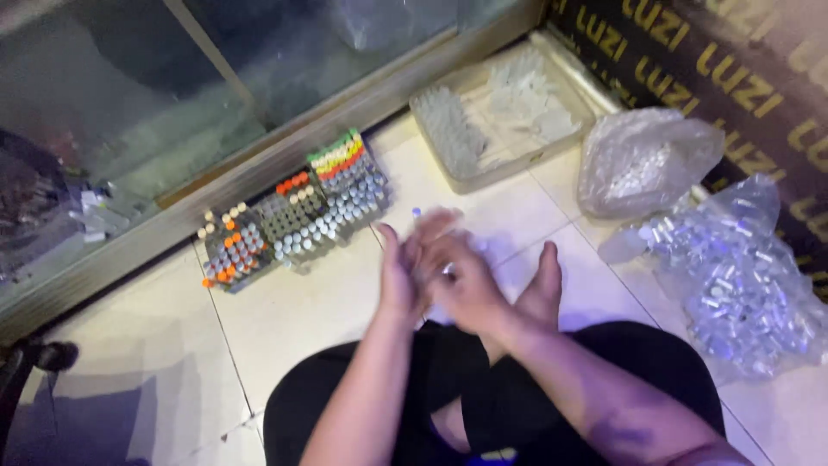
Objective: Assembling perfume sample vials by attaching sprayer caps and organizing them in a rack.
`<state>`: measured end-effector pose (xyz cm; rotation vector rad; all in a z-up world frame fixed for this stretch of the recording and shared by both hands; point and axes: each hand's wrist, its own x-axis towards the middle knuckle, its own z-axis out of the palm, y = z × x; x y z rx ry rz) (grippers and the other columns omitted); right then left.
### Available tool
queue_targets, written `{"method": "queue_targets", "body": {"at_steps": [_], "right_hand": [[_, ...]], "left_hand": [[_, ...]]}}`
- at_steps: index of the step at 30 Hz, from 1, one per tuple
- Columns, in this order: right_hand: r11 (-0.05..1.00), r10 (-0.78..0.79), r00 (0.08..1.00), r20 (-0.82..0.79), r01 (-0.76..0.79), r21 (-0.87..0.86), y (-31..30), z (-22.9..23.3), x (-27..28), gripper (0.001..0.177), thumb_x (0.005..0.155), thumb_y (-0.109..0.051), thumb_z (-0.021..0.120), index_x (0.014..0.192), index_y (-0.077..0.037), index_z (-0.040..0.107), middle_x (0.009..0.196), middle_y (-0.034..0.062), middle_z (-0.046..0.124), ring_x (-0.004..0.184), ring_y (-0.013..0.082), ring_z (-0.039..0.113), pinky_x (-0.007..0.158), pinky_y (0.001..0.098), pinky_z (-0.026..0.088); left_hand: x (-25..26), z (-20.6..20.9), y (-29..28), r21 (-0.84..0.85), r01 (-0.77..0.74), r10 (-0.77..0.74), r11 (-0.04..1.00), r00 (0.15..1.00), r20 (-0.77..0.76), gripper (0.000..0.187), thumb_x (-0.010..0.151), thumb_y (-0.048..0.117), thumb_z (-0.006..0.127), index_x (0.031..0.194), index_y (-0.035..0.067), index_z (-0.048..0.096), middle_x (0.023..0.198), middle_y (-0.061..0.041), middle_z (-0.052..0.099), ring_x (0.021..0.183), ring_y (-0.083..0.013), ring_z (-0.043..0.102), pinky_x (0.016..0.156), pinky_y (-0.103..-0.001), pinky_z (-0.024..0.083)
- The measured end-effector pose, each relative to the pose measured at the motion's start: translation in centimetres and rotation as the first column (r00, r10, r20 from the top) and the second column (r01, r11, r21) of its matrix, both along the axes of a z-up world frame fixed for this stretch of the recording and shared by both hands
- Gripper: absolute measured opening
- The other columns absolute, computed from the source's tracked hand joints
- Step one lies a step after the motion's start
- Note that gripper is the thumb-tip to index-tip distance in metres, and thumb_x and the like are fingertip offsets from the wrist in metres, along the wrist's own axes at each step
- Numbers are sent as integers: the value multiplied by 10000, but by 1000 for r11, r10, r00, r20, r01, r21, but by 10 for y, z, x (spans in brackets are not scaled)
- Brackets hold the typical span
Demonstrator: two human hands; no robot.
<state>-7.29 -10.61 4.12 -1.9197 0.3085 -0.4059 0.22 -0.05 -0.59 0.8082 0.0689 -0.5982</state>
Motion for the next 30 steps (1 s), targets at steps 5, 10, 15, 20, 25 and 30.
{"method": "queue_targets", "body": {"at_steps": [5,10,15,20,25,30], "right_hand": [[971,101,960,262,-153,184,-15,9,-12,89,842,-84,769,885,-75,691,1050,93,607,960,197,616,833,338,562],[940,168,985,-25,-153,306,8,-33,8,94,791,-29,715,884,-35,699,947,124,707,912,259,675,911,457,544],[978,-42,999,8,40,204,-16,-78,7,222,781,-82,756,985,-127,679,929,51,733,760,205,720,694,305,560],[815,116,990,81,-142,562,-28,-26,27,273,800,25,715,1021,-88,600,888,113,729,390,152,572,354,272,498],[237,-166,971,172,-131,963,-39,-83,60,347,807,95,658,1099,-29,517,919,43,671,534,122,620,546,100,494],[902,2,991,132,-59,428,-60,4,18,274,768,-33,712,1017,-86,610,896,96,638,523,146,546,451,272,468]], "left_hand": [[9,-3,14,8,-29,29,1000,999,-26,995,883,859,203,1322,56,596,1354,-135,652,1087,-276,706,890,-377,580],[-16,45,2,-9,-26,25,1000,998,-61,1122,820,912,125,1306,34,627,1337,-151,666,1110,-273,694,906,-367,562],[7,10,15,78,-103,102,992,995,15,974,888,852,134,1317,108,595,1345,-69,642,1110,-248,662,917,-364,530],[5,28,2,78,-31,28,996,998,50,1013,894,845,159,1353,66,616,1387,-136,633,1220,-307,642,976,-414,526],[12,22,4,152,-120,100,981,987,129,1025,892,859,163,1432,74,540,1435,-150,569,1226,-334,590,1019,-418,474],[-5,49,8,175,-125,104,977,987,125,959,916,829,167,1439,120,545,1418,-111,598,1221,-307,599,972,-414,490]]}}
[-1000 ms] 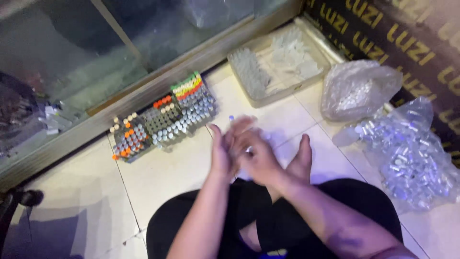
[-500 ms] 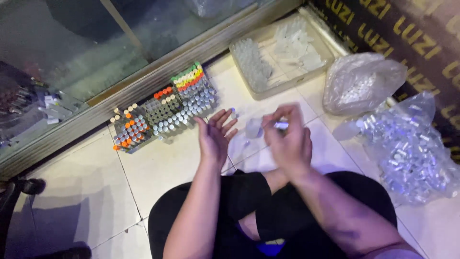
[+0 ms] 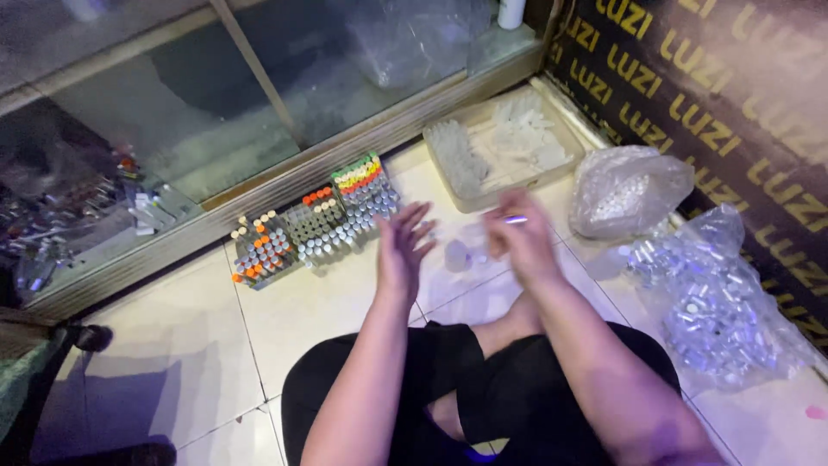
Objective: Assembling perfume sample vials by attaching sprayer caps and organizing them in a rack.
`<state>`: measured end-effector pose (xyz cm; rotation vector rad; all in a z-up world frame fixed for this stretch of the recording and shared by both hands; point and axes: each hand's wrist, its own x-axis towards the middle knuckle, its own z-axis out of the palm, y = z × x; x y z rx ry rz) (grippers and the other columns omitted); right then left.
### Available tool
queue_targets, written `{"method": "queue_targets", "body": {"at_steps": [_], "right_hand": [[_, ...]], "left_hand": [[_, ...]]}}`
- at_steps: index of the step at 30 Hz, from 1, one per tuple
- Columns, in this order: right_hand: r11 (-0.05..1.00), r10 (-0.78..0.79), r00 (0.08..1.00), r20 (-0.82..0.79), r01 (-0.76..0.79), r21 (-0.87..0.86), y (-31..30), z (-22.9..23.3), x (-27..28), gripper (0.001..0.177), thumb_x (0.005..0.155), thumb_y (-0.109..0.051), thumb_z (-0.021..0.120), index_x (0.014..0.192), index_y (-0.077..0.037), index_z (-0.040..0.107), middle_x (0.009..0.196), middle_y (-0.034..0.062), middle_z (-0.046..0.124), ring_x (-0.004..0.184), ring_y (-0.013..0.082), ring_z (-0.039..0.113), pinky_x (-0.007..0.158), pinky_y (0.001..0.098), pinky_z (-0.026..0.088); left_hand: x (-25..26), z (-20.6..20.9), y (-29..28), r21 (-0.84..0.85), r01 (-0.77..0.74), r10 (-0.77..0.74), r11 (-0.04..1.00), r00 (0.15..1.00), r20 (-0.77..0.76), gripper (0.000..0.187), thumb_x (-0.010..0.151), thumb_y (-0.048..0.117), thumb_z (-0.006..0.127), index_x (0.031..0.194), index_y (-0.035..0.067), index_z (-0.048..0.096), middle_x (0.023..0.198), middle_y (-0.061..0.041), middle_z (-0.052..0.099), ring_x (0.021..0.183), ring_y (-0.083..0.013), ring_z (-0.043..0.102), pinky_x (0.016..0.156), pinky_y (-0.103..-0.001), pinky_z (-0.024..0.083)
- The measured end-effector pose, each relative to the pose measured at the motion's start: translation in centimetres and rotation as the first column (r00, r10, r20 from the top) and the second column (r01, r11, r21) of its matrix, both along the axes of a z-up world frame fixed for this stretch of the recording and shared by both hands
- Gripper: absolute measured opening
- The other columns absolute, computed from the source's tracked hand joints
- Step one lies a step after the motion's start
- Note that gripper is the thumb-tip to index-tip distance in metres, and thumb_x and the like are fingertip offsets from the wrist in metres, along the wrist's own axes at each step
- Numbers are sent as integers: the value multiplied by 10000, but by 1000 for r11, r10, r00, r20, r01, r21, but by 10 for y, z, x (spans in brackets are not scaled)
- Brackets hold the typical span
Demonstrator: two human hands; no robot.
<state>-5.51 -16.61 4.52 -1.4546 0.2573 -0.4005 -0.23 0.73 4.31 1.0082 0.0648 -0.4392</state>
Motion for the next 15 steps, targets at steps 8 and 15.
{"method": "queue_targets", "body": {"at_steps": [8,15], "right_hand": [[974,-226,924,-309,206,-97,24,-13,-11,331,861,-341,681,1148,-181,635,534,49,589,507,214,656,534,311,477],[980,-60,982,-181,92,176,7,-94,21,164,837,-91,642,993,-127,606,761,16,577,538,124,586,406,247,479]], "left_hand": [[-8,-3,-27,3,4,-4,1000,998,67,1011,948,799,107,1521,24,412,1533,-224,489,1344,-452,515,1052,-509,425],[-11,0,-25,100,46,-52,994,997,62,923,989,755,106,1543,81,406,1571,-187,459,1420,-474,424,1142,-588,298]]}}
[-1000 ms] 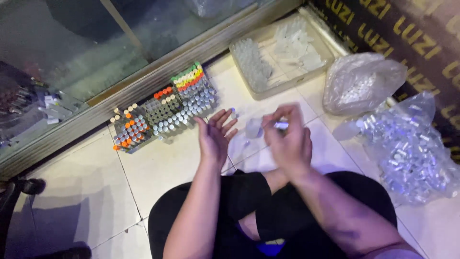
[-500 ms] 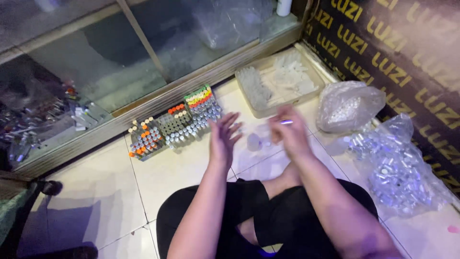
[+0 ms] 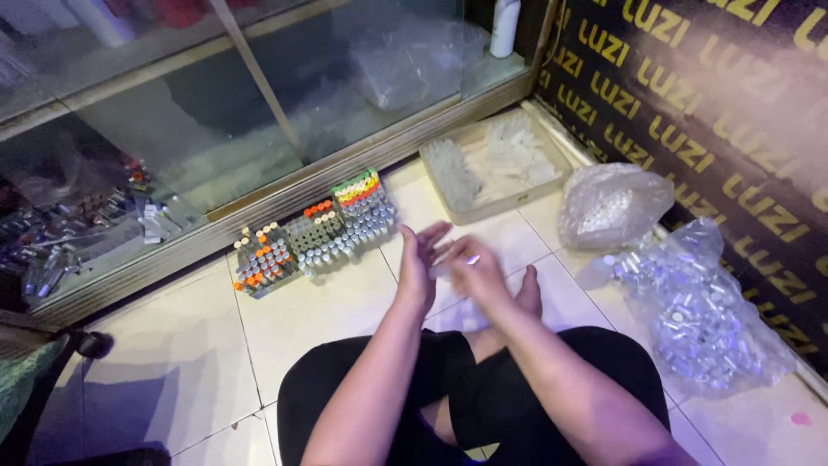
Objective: Assembling perfume sample vials by attaching sprayer caps and organizing them in a rack.
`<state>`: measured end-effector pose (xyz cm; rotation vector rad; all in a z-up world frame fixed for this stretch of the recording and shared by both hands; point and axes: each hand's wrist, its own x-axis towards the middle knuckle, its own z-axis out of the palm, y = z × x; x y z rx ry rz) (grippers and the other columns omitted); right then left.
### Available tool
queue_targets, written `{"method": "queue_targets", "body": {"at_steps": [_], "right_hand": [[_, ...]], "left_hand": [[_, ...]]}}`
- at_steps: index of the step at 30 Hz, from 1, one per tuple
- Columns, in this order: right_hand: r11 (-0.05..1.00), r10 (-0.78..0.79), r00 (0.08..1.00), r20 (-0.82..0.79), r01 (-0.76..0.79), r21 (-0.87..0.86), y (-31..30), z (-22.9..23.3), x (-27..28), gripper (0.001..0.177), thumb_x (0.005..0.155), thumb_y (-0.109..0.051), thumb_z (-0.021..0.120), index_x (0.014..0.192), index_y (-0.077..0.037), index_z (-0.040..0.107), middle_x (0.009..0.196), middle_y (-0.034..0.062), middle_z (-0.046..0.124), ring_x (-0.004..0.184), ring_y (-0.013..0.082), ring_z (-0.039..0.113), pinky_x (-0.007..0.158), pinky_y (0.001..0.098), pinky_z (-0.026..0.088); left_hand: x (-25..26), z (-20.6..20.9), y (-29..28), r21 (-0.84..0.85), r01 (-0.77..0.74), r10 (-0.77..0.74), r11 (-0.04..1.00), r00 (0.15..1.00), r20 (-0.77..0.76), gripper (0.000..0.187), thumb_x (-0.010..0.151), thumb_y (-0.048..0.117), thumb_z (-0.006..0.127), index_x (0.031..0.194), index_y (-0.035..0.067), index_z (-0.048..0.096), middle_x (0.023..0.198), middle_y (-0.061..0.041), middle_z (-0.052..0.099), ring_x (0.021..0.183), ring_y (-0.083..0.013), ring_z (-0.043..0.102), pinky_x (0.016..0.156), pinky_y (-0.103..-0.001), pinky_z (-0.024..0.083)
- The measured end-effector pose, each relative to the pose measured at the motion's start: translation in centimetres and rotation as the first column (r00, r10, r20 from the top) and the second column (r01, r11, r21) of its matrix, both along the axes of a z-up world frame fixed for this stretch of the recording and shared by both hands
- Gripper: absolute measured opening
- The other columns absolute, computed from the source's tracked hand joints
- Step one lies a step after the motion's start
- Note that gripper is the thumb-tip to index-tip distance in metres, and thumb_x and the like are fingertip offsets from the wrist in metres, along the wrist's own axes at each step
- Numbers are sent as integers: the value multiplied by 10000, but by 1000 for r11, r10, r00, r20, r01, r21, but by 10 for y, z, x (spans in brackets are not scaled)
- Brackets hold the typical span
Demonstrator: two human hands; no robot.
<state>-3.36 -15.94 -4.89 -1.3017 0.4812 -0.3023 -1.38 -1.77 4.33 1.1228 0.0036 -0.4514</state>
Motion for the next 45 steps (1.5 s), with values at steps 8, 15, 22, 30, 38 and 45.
{"method": "queue_targets", "body": {"at_steps": [8,15,22,30,38,45], "right_hand": [[996,-89,996,3,89,9,28,40,-20,141,788,-61,630,905,-109,569,683,-3,537,434,53,448,310,208,354],[878,22,976,-215,-122,-463,-36,-66,27,171,863,-50,609,1030,-38,643,895,149,645,736,278,640,548,382,515],[977,154,985,83,-164,136,11,28,-23,219,830,54,620,949,-91,507,596,41,477,348,141,463,294,274,411],[988,-153,988,-36,153,1,-7,46,-21,255,862,-123,674,1032,-230,516,699,32,525,450,119,533,382,222,454],[996,-86,996,-37,85,-23,25,47,-12,190,864,-119,672,987,-199,550,645,74,548,423,159,541,382,277,456],[975,112,978,176,-143,172,0,64,-19,281,897,47,632,973,-113,413,793,109,509,405,119,364,314,262,339]], "left_hand": [[-2,-4,-13,-4,11,-11,1000,1000,-9,939,974,774,119,1512,95,482,1598,-188,413,1470,-476,346,1192,-576,258],[6,-43,5,114,-124,118,986,991,61,835,1018,682,215,1567,68,354,1596,-235,357,1387,-452,400,1120,-538,317],[1,-41,-17,12,79,-79,997,997,-1,945,945,810,123,1595,157,336,1634,-219,320,1485,-528,258,1172,-689,199],[20,-49,-15,50,7,-9,999,999,49,906,986,758,204,1497,80,519,1450,-214,558,1293,-394,548,1097,-492,383],[7,-5,-6,115,-147,143,982,989,42,812,1008,698,179,1495,150,530,1563,-214,453,1465,-454,351,1211,-541,207],[20,-26,11,101,-95,85,990,992,96,878,982,750,142,1529,140,458,1604,-172,408,1474,-445,354,1194,-599,191]]}}
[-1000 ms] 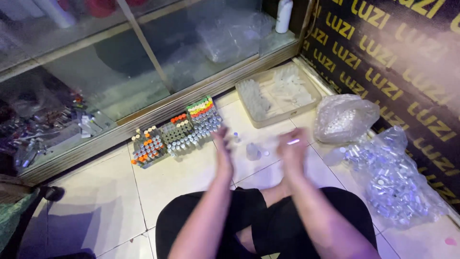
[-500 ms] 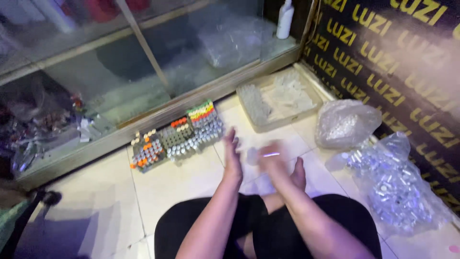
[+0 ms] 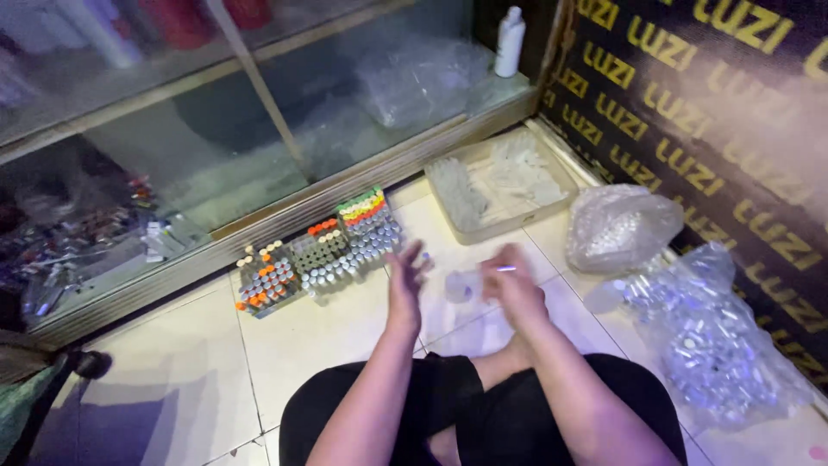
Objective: Assembling perfume sample vials by attaching sprayer caps and organizing them in a rack.
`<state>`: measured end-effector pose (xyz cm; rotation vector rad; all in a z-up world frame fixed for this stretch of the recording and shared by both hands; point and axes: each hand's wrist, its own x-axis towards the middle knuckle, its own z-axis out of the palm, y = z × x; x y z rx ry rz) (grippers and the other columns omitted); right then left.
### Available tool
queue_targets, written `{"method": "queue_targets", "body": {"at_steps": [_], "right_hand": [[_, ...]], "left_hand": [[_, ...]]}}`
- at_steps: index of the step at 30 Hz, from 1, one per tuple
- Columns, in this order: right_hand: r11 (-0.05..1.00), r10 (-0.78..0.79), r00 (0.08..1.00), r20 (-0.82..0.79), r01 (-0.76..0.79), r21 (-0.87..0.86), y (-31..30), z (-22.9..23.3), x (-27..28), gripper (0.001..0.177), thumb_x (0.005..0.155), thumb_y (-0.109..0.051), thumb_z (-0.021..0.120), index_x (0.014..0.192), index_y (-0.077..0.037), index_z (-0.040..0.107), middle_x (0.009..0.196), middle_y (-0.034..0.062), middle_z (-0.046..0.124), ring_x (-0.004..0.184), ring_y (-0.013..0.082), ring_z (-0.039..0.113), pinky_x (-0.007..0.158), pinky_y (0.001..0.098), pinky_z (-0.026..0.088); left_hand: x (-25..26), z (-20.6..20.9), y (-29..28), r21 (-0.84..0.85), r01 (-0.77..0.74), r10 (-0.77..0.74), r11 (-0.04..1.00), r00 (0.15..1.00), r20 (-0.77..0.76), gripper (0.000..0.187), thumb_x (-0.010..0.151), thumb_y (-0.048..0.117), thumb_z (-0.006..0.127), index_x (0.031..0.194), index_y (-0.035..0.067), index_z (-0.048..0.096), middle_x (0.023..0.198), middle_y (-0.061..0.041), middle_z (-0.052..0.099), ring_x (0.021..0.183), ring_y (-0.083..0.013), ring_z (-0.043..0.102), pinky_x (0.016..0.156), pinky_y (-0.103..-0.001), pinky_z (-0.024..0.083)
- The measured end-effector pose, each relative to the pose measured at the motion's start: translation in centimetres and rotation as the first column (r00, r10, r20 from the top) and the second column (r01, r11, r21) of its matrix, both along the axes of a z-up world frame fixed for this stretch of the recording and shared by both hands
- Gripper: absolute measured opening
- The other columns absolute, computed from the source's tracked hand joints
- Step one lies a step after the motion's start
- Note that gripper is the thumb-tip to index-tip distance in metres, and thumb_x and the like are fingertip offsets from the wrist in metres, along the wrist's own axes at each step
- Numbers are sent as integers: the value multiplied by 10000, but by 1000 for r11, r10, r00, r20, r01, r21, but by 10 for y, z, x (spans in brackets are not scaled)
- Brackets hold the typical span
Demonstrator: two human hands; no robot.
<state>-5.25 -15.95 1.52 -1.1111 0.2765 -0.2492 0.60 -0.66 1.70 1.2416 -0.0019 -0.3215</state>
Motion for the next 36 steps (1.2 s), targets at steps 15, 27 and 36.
{"method": "queue_targets", "body": {"at_steps": [15,27,36], "right_hand": [[998,-67,984,-167,67,-9,51,10,-21,205,885,-40,671,996,-130,524,594,27,503,402,112,463,368,221,393],[999,17,986,-165,-12,32,61,33,-21,196,903,-42,606,981,-139,455,530,-12,348,414,94,351,379,209,303],[991,-66,985,-159,83,105,53,-15,-7,223,891,1,607,1009,-125,465,713,47,483,412,105,416,345,210,343]], "left_hand": [[-18,8,-11,41,-8,7,999,1000,27,721,1030,627,225,1286,92,634,1320,-170,617,1307,-397,511,1147,-570,264],[-12,-9,-22,-100,110,-107,989,994,36,843,1015,698,179,1498,72,473,1508,-216,494,1396,-483,428,1135,-611,313],[-5,-1,-8,163,27,-33,986,999,36,668,1043,571,235,1385,135,608,1369,-153,611,1310,-382,467,1120,-532,244]]}}
